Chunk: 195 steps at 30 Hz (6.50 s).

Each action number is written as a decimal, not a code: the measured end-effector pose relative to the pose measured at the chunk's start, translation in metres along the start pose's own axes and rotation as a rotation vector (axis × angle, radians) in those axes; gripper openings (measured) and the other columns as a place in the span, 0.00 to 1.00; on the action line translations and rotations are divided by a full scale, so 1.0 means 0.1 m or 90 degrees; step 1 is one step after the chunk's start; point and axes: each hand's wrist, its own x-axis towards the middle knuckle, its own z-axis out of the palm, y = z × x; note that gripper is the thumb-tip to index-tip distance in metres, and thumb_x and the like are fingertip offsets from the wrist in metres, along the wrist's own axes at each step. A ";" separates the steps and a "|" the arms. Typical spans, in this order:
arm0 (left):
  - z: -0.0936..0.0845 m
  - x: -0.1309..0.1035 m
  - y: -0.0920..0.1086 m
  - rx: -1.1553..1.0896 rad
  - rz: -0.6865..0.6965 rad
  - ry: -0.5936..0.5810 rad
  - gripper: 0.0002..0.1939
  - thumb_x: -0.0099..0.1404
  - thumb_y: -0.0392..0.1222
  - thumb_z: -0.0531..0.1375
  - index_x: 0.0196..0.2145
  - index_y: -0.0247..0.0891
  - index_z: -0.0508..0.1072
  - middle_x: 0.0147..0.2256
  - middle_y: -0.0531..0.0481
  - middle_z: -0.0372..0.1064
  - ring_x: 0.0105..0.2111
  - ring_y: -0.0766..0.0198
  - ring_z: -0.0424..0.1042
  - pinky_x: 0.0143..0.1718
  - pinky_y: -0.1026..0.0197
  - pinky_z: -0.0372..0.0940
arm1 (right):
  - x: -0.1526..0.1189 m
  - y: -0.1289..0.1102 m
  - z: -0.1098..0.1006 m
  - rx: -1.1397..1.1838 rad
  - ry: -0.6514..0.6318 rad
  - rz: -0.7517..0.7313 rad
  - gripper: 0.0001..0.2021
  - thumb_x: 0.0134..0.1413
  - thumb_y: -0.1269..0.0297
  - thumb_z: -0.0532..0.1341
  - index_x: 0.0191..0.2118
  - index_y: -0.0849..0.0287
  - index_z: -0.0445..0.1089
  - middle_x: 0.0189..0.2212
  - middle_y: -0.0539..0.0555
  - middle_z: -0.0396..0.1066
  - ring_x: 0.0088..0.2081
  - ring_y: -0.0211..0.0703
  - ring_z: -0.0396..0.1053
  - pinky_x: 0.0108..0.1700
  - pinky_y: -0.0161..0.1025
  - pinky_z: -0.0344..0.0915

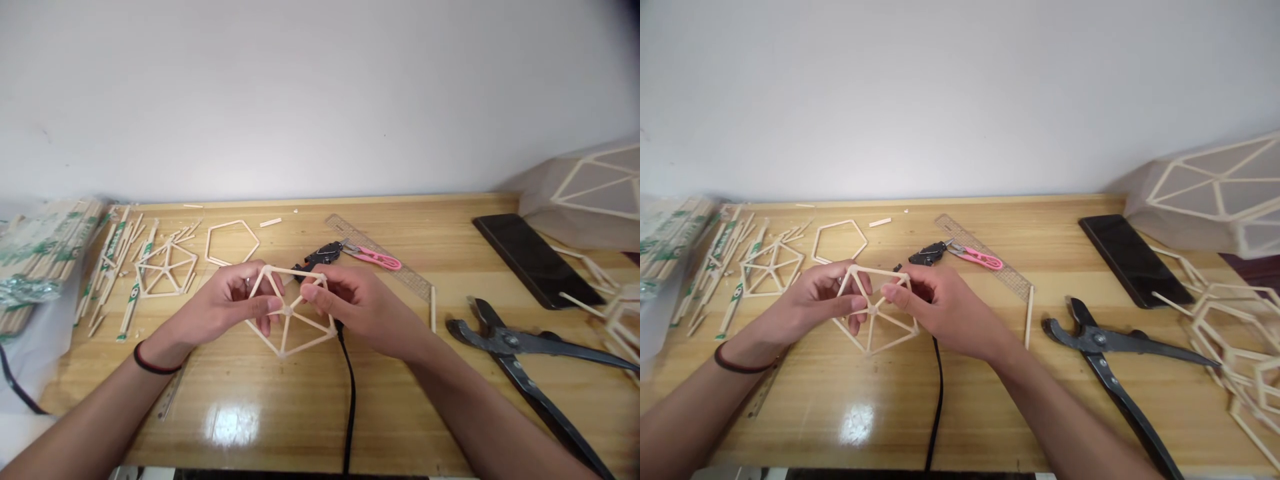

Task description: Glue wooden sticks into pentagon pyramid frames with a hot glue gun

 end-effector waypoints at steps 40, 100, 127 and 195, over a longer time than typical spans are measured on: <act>0.02 -0.01 -0.11 0.598 0.507 0.259 0.04 0.69 0.35 0.70 0.38 0.35 0.78 0.29 0.52 0.76 0.27 0.69 0.73 0.27 0.67 0.65 | -0.02 -0.04 0.06 0.218 0.077 0.075 0.15 0.51 0.53 0.76 0.38 0.56 0.78 0.32 0.50 0.75 0.32 0.41 0.73 0.31 0.38 0.80; 0.05 -0.03 -0.08 0.505 0.415 0.131 0.16 0.69 0.35 0.68 0.54 0.42 0.78 0.40 0.48 0.77 0.33 0.66 0.75 0.38 0.61 0.73 | -0.05 -0.06 0.04 0.086 -0.055 0.103 0.11 0.57 0.53 0.72 0.34 0.56 0.79 0.24 0.47 0.66 0.26 0.38 0.59 0.27 0.37 0.51; 0.11 -0.43 0.31 0.194 0.077 0.089 0.09 0.75 0.44 0.63 0.48 0.42 0.66 0.25 0.56 0.75 0.22 0.65 0.76 0.24 0.66 0.71 | -0.41 -0.23 0.18 0.116 0.097 0.063 0.28 0.54 0.62 0.73 0.60 0.50 0.67 0.50 0.54 0.72 0.38 0.42 0.78 0.41 0.42 0.79; 0.20 -1.07 -0.59 0.793 0.334 -0.058 0.24 0.76 0.43 0.61 0.66 0.38 0.68 0.73 0.40 0.59 0.76 0.50 0.49 0.75 0.43 0.57 | -1.25 0.37 0.69 -0.706 -0.048 -0.301 0.25 0.76 0.63 0.55 0.73 0.60 0.61 0.73 0.67 0.59 0.74 0.62 0.58 0.68 0.65 0.66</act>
